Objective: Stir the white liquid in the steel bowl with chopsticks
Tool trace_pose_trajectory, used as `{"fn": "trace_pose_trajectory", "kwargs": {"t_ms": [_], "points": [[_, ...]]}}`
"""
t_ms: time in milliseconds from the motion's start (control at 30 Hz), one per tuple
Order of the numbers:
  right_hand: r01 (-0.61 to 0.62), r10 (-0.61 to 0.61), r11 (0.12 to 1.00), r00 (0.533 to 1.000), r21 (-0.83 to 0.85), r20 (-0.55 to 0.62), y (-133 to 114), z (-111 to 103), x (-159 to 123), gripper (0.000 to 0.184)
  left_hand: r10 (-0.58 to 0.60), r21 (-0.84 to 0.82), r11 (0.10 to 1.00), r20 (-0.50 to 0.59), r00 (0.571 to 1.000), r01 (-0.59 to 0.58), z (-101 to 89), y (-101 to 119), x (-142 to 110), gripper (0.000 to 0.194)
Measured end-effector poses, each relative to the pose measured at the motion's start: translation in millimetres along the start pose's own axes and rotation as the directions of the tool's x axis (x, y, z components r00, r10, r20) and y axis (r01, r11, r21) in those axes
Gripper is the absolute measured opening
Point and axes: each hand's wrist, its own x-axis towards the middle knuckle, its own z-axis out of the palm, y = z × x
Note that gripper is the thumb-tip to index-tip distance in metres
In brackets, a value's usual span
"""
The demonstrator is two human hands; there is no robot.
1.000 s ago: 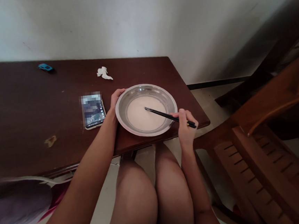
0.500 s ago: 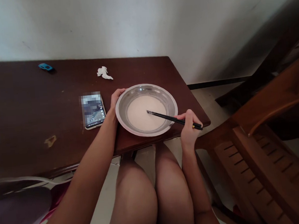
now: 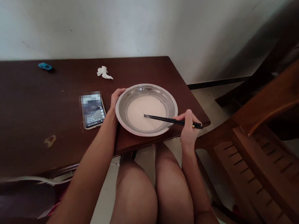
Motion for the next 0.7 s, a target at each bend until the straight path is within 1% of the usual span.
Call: {"fn": "trace_pose_trajectory", "kwargs": {"t_ms": [100, 133, 167, 200, 300, 333, 367, 400, 500, 533, 567, 600, 700], "points": [[-0.013, 0.013, 1.0, 0.986, 0.0, 0.164, 0.9, 3.0, 0.1, 0.045, 0.014, 0.015, 1.0, 0.0, 1.0, -0.014, -0.8, -1.0, 0.7, 0.018], [-0.009, 0.011, 1.0, 0.981, -0.01, 0.192, 1.7, 3.7, 0.5, 0.042, 0.016, 0.019, 1.0, -0.001, 1.0, -0.016, -1.3, -1.5, 1.4, 0.017], [-0.003, 0.007, 1.0, 0.982, -0.024, 0.189, 2.4, 3.9, 0.9, 0.04, 0.015, 0.024, 1.0, -0.003, 1.0, -0.015, -1.8, -1.8, 2.2, 0.017], [0.003, 0.003, 0.999, 0.988, -0.038, 0.156, 2.9, 3.6, 1.4, 0.041, 0.014, 0.027, 1.0, -0.005, 1.0, -0.014, -2.2, -2.0, 2.9, 0.016], [0.012, -0.012, 0.999, 1.0, -0.044, -0.002, 2.3, 1.0, 1.5, 0.049, 0.008, 0.025, 1.0, -0.006, 1.0, -0.008, -2.7, -2.1, 4.3, 0.016], [0.011, -0.012, 1.0, 0.999, -0.026, -0.035, 1.7, 0.3, 1.2, 0.052, 0.007, 0.021, 1.0, -0.006, 1.0, -0.007, -2.6, -2.0, 4.4, 0.017], [0.007, -0.007, 1.0, 0.999, -0.001, -0.038, 1.0, 0.0, 0.8, 0.053, 0.01, 0.015, 1.0, -0.005, 1.0, -0.01, -2.5, -1.9, 4.3, 0.018], [0.0, 0.001, 1.0, 1.0, 0.02, -0.01, 0.7, 0.2, 0.5, 0.053, 0.011, 0.009, 1.0, -0.004, 1.0, -0.011, -2.3, -1.8, 4.1, 0.019], [-0.024, 0.021, 1.0, 0.988, 0.016, 0.155, 1.6, 2.4, 0.5, 0.046, 0.001, -0.012, 1.0, 0.01, 1.0, -0.001, -1.1, -0.8, 2.3, 0.02], [-0.022, 0.022, 1.0, 0.982, -0.002, 0.19, 2.2, 2.9, 0.9, 0.043, -0.007, -0.018, 1.0, 0.016, 1.0, 0.007, -0.5, -0.3, 1.5, 0.02], [-0.015, 0.019, 1.0, 0.981, -0.023, 0.193, 2.7, 3.1, 1.5, 0.041, -0.015, -0.022, 1.0, 0.018, 1.0, 0.015, 0.1, 0.4, 0.7, 0.021], [-0.009, 0.015, 0.999, 0.986, -0.039, 0.166, 2.8, 2.8, 2.0, 0.04, -0.02, -0.025, 0.999, 0.016, 1.0, 0.02, 0.9, 1.0, 0.0, 0.022], [0.009, -0.009, 0.999, 1.0, -0.036, -0.002, 0.1, 0.2, 2.8, 0.047, -0.027, -0.035, 0.999, 0.006, 1.0, 0.027, 2.3, 2.1, -0.8, 0.026]]}}
